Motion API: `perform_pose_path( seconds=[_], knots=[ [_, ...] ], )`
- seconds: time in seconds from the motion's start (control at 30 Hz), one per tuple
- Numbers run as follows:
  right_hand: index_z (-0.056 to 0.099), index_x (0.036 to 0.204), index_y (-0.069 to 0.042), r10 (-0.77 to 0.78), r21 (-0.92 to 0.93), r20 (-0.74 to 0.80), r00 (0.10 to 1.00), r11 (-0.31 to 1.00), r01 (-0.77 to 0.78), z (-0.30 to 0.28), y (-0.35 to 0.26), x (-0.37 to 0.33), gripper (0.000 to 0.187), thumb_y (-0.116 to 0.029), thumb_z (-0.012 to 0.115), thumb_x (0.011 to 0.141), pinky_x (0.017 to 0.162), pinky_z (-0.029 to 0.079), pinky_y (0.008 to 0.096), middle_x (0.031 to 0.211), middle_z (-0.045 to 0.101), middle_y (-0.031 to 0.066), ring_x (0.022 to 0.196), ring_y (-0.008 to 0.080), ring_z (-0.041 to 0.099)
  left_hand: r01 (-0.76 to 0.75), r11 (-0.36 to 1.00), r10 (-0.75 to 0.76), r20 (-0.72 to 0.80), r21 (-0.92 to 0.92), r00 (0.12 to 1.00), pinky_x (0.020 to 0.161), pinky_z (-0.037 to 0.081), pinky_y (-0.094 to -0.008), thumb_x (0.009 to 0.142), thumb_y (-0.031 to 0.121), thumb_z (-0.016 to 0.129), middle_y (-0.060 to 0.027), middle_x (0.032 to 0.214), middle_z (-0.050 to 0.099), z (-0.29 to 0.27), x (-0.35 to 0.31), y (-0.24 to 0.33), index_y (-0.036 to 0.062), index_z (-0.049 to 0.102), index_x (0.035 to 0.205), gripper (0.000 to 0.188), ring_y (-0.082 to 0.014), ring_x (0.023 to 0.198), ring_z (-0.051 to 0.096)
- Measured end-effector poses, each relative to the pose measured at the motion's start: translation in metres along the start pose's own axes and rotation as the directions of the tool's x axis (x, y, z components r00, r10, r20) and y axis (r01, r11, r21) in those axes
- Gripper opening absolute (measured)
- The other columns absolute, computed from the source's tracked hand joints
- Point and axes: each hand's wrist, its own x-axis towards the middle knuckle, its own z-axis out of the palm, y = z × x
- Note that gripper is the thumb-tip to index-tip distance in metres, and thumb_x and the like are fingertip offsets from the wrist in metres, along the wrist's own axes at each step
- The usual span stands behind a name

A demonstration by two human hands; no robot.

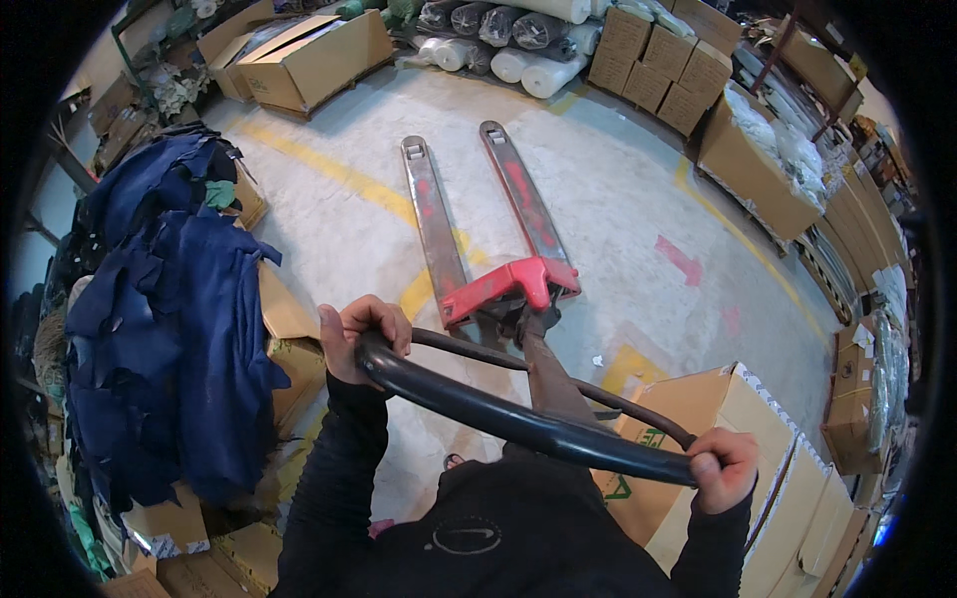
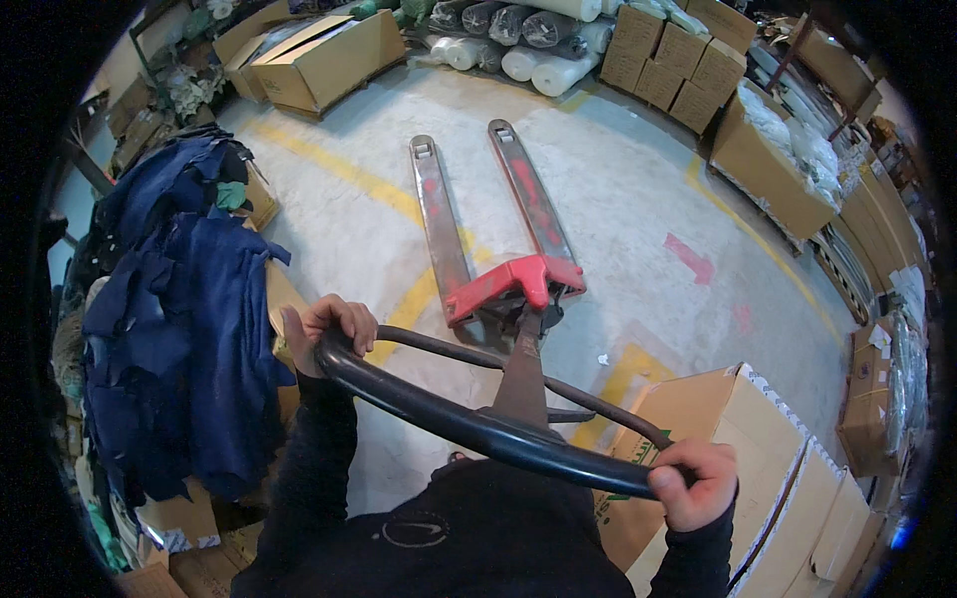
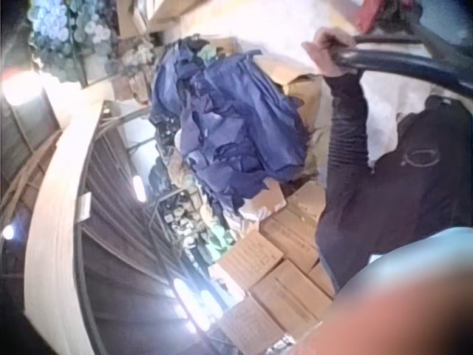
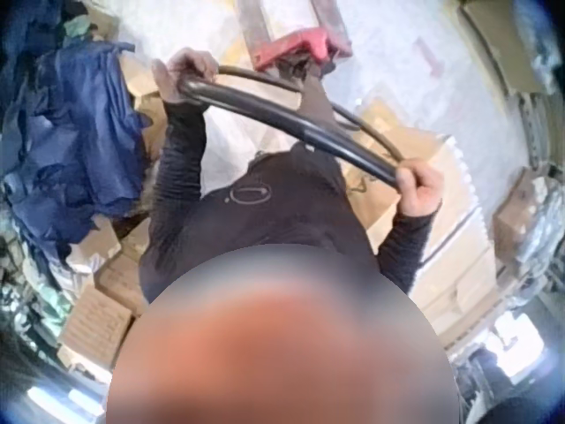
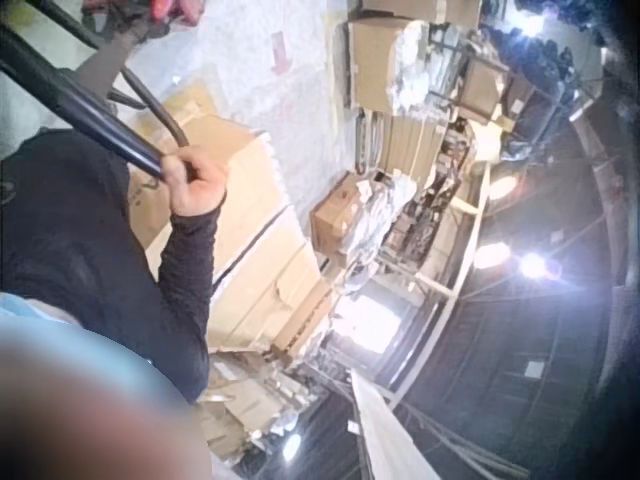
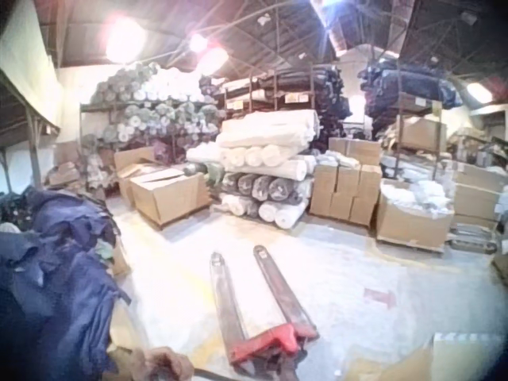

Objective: The person uses a manual pallet jack to lift and move a pallet of wrapped goods through a warehouse. They position the jack under the pallet, lift the load, and pull it along marked aisles, navigating around stacked boxes and rolls.

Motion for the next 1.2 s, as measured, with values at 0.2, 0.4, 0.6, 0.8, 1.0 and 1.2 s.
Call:
perform_pose_path(
  seconds=[0.2,0.4,0.6,0.8,1.0,1.2],
  knots=[
    [0.054,0.093,0.000,-0.492,-0.175,-0.568,0.660,0.856,0.487,-0.030,-0.011,0.064,0.051,-0.050,0.056,0.085,0.058,0.040,0.0271,0.071,0.054,0.0109,0.065,0.0178,0.052,-0.002,1.000,0.003,-0.346,0.004,0.938,0.054,0.039,-0.0275,0.084,0.075,0.030,-0.0101,0.068,0.053,0.017,0.084,0.015,0.0039,0.050,0.072,0.074,-0.0180,0.061,0.049],
    [0.047,0.110,-0.004,-0.538,-0.375,-0.588,0.605,0.843,0.385,-0.051,0.032,0.123,0.042,-0.014,0.073,0.078,0.068,0.045,0.0281,0.084,0.055,0.0093,0.072,0.0167,0.053,0.001,0.970,0.080,-0.323,0.243,0.943,0.038,0.037,-0.0241,0.085,0.072,0.032,-0.0038,0.057,0.051,0.044,0.125,0.021,0.0045,0.054,0.077,0.072,-0.0123,0.041,0.046],
    [0.053,0.085,-0.005,-0.289,-0.192,-0.768,0.571,0.955,0.225,-0.077,0.069,0.204,0.019,-0.008,0.071,0.079,0.061,0.042,0.0221,0.073,0.052,0.0022,0.064,0.0096,0.050,-0.133,0.849,0.307,-0.272,0.512,0.912,0.040,0.039,-0.0221,0.075,0.078,0.044,-0.0054,0.068,0.052,0.080,0.108,0.000,-0.0008,0.053,0.088,0.081,-0.0094,0.048,0.049],
    [0.049,0.073,-0.007,-0.413,-0.257,-0.640,0.648,0.910,0.326,-0.088,0.106,0.362,0.025,-0.016,0.071,0.081,0.055,0.039,0.0223,0.063,0.046,-0.0005,0.057,0.0083,0.046,0.275,0.741,0.316,-0.679,0.613,0.663,0.059,0.043,-0.0253,0.068,0.012,0.069,-0.0026,0.072,0.055,0.146,0.126,-0.012,0.0028,0.055,0.083,0.022,-0.0106,0.065,0.052],
    [0.049,0.071,-0.007,-0.370,-0.013,-0.581,0.725,0.895,0.447,-0.048,0.119,0.478,0.026,-0.017,0.072,0.078,0.054,0.039,0.0230,0.061,0.044,-0.0001,0.057,0.0096,0.044,-0.108,0.798,0.499,-0.549,0.593,0.670,0.052,0.045,-0.0312,0.067,0.003,0.070,-0.0121,0.070,0.057,0.202,0.095,-0.038,-0.0017,0.050,0.090,0.032,-0.0189,0.057,0.057],
    [0.057,0.078,-0.008,-0.604,-0.024,-0.495,0.624,0.728,0.685,0.000,0.108,0.554,0.020,-0.020,0.072,0.081,0.046,0.041,0.0204,0.063,0.054,-0.0016,0.051,0.0062,0.051,0.032,0.696,0.553,-0.564,0.717,0.613,0.059,0.048,-0.0302,0.062,0.016,0.078,-0.0152,0.082,0.060,0.210,0.095,-0.049,-0.0025,0.049,0.098,0.050,-0.0205,0.068,0.060]
  ],
)
